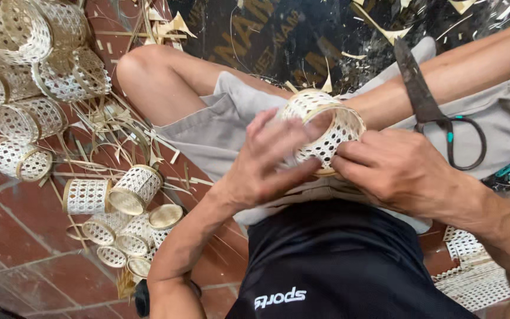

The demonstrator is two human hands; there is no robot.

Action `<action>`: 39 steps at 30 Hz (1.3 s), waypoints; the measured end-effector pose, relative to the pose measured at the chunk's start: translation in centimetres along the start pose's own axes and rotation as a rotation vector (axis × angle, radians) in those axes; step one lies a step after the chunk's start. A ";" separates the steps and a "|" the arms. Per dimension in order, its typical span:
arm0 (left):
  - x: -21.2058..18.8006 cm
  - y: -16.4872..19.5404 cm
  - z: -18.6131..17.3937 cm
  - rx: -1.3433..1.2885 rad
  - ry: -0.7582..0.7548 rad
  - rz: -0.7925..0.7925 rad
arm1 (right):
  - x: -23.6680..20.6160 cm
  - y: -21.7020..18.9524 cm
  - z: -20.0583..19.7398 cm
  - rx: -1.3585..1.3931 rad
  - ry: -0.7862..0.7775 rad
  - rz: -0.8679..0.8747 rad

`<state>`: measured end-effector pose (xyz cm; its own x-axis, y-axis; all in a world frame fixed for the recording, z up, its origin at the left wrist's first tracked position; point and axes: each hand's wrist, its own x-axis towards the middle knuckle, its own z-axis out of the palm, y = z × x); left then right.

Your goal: The person sits on the floor assembling woven bamboo basket cups. They bend a thin bamboo strip, fit it around the rim of a perforated woven basket body, press and tuck the strip to secure it, then set the finished basket aside and pick up another bamboo strip to continue.

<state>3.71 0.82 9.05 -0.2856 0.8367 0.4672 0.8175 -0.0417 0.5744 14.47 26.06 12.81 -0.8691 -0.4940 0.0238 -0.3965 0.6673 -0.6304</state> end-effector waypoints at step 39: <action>1.8 1.2 5.9 -0.365 -0.020 -0.198 | -2.5 -0.3 3.1 1.112 -0.037 0.756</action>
<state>7.12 5.51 6.61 -0.4069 0.8581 0.3132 0.5160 -0.0670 0.8540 17.72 25.37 10.54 -0.7511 -0.2343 -0.6172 0.6373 -0.0131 -0.7705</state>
